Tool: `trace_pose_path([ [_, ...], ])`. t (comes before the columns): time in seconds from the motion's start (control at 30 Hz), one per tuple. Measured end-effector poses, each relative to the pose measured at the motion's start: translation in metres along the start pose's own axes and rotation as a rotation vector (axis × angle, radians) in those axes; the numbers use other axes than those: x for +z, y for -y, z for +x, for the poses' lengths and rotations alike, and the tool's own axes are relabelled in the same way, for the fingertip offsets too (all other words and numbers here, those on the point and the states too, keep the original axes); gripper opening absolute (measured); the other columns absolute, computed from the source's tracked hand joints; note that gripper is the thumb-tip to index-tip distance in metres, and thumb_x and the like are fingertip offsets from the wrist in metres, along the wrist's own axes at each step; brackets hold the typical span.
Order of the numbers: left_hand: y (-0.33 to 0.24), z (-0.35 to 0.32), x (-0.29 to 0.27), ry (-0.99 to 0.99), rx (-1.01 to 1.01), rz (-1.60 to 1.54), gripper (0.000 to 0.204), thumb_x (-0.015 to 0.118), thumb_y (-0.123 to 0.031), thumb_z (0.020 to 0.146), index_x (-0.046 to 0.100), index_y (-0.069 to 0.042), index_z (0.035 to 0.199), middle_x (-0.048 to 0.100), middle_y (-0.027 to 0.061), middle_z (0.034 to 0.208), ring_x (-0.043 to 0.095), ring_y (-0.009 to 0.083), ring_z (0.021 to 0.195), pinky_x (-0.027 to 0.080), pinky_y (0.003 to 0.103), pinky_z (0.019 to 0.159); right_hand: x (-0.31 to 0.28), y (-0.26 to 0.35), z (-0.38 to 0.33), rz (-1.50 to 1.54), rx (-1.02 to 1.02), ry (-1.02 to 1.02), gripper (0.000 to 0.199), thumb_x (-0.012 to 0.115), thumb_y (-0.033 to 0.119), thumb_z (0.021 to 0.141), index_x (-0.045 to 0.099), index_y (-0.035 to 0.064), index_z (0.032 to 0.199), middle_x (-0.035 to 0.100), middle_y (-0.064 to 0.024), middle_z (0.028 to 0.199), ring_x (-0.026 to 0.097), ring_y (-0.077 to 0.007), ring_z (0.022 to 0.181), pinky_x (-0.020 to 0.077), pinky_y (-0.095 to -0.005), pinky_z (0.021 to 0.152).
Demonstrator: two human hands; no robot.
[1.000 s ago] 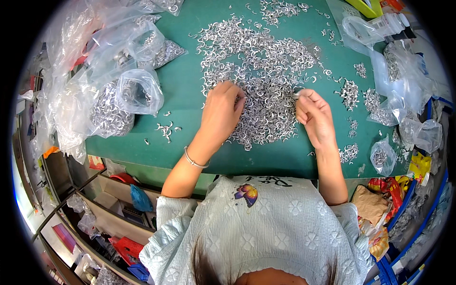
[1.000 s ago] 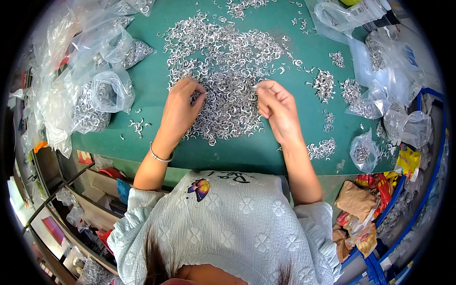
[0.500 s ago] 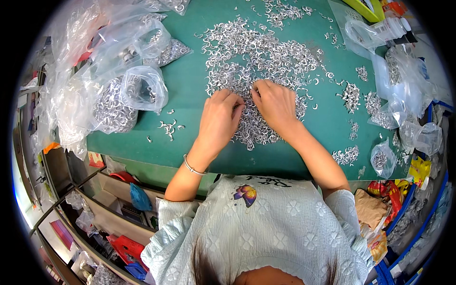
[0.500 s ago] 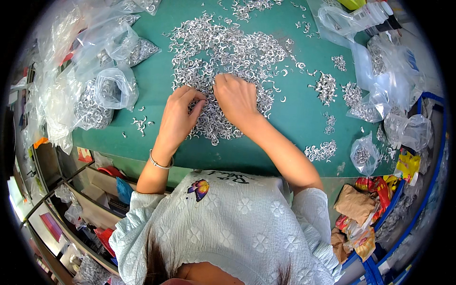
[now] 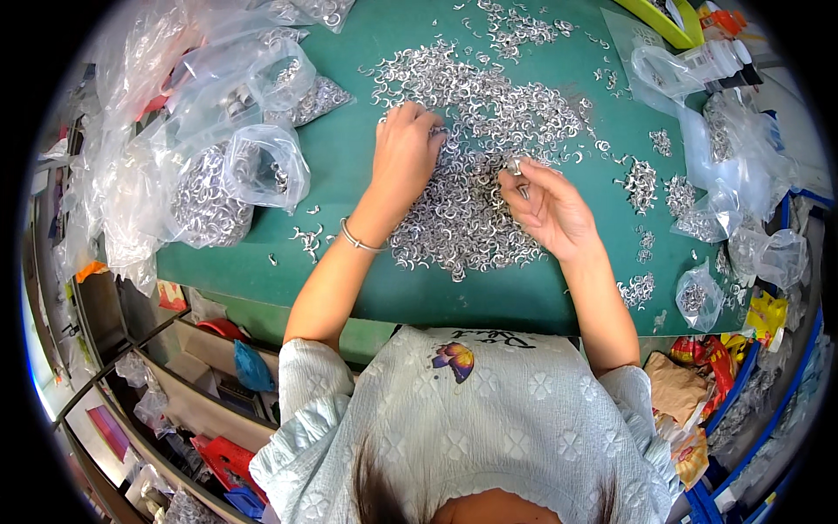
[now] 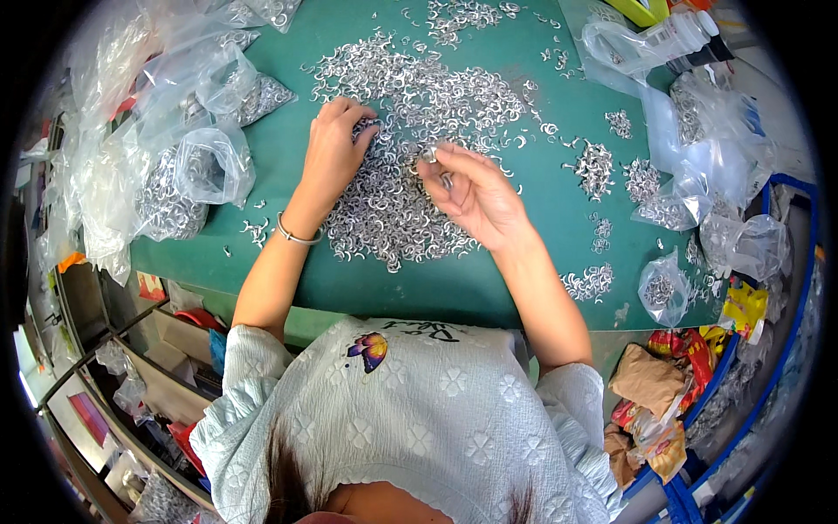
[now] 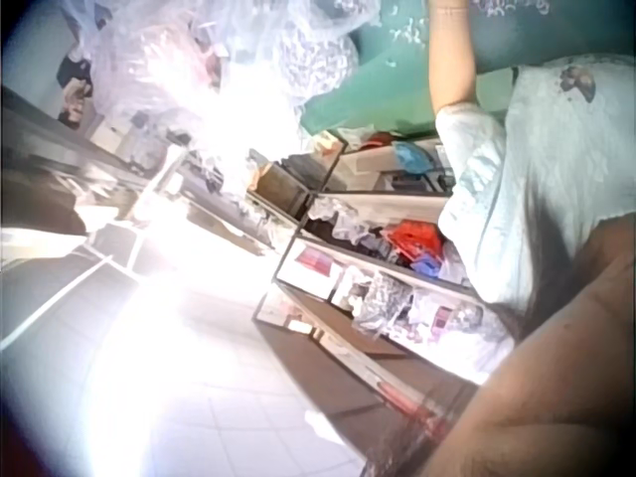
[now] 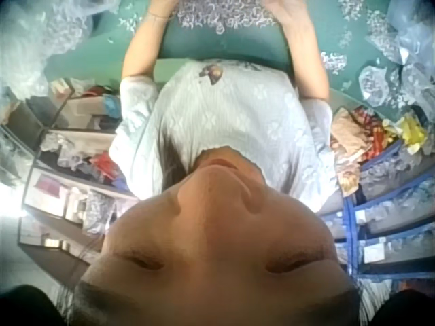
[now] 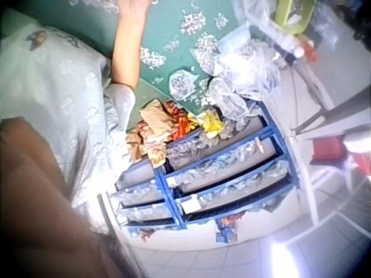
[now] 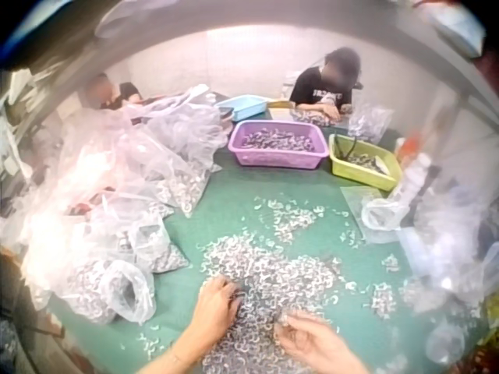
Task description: The person sorts through a large pile of crescent-shaped metal pieces on a green workbench by hand, picking up individual items and moving them into different groups or towards plastic bags.
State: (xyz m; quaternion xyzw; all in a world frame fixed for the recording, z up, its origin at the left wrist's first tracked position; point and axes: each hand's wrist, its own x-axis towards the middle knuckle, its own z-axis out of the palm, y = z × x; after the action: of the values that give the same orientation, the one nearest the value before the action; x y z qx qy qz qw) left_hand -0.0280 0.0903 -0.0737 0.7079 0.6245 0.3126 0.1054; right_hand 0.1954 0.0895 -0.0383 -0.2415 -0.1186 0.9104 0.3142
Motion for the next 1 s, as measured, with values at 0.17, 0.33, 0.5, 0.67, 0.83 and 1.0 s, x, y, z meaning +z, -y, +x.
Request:
trace_pose_path([
  [0.17, 0.0, -0.006, -0.006, -0.012, -0.025, -0.026, 0.013, 0.071, -0.005, 0.078, 0.064, -0.001, 0.087, 0.061, 0.0119, 0.087, 0.058, 0.0315, 0.086, 0.045, 0.04, 0.074, 0.001, -0.01, -0.009, 0.12, 0.04, -0.08, 0.012, 0.057, 0.011, 0.095, 0.058, 0.0047, 0.105, 0.063, -0.0146, 0.103, 0.054, -0.013, 0.073, 0.0411, -0.0202, 0.051],
  [0.33, -0.004, -0.021, -0.017, 0.003, 0.001, -0.132, 0.01, 0.068, 0.0, 0.078, 0.063, 0.001, 0.087, 0.061, 0.0138, 0.084, 0.06, 0.0344, 0.078, 0.046, 0.041, 0.069, -0.004, -0.019, -0.013, 0.15, 0.051, 0.003, 0.016, 0.058, 0.008, 0.095, 0.057, 0.0043, 0.11, 0.062, -0.0129, 0.104, 0.056, -0.0123, 0.076, 0.0441, -0.0204, 0.056],
  [0.5, -0.011, -0.038, -0.035, 0.183, 0.011, -0.172, 0.01, 0.067, 0.002, 0.079, 0.062, 0.001, 0.089, 0.061, 0.0149, 0.082, 0.06, 0.0355, 0.074, 0.047, 0.041, 0.067, 0.004, -0.021, -0.017, 0.054, -0.001, -0.035, 0.026, 0.057, 0.008, 0.095, 0.056, 0.0012, 0.12, 0.063, -0.0105, 0.101, 0.057, -0.0117, 0.076, 0.0486, -0.0222, 0.065],
  [0.67, -0.018, -0.022, -0.03, 0.046, -0.046, -0.145, 0.011, 0.067, -0.001, 0.08, 0.064, -0.001, 0.091, 0.061, 0.0113, 0.09, 0.06, 0.032, 0.085, 0.045, 0.04, 0.074, -0.001, -0.023, -0.017, -0.069, -0.002, -0.06, 0.031, 0.055, 0.006, 0.094, 0.055, -0.0029, 0.124, 0.065, -0.0095, 0.098, 0.06, -0.0133, 0.079, 0.0506, -0.0248, 0.067],
  [0.83, -0.006, -0.002, -0.004, 0.037, -0.037, 0.021, 0.013, 0.07, -0.005, 0.079, 0.065, -0.003, 0.092, 0.059, 0.0087, 0.093, 0.057, 0.028, 0.091, 0.041, 0.039, 0.082, 0.001, -0.027, -0.016, -0.207, -0.048, -0.093, 0.026, 0.053, 0.006, 0.095, 0.059, -0.0046, 0.118, 0.065, -0.009, 0.098, 0.062, -0.0148, 0.084, 0.0514, -0.0278, 0.072],
  [1.0, -0.004, 0.002, -0.005, 0.063, -0.029, 0.054, 0.013, 0.072, -0.005, 0.077, 0.066, -0.003, 0.088, 0.06, 0.0084, 0.089, 0.058, 0.0265, 0.086, 0.043, 0.037, 0.076, -0.006, -0.028, -0.019, -0.233, -0.072, -0.053, 0.024, 0.053, 0.007, 0.095, 0.061, -0.0039, 0.115, 0.065, -0.0076, 0.097, 0.061, -0.0146, 0.085, 0.0507, -0.0292, 0.074],
])
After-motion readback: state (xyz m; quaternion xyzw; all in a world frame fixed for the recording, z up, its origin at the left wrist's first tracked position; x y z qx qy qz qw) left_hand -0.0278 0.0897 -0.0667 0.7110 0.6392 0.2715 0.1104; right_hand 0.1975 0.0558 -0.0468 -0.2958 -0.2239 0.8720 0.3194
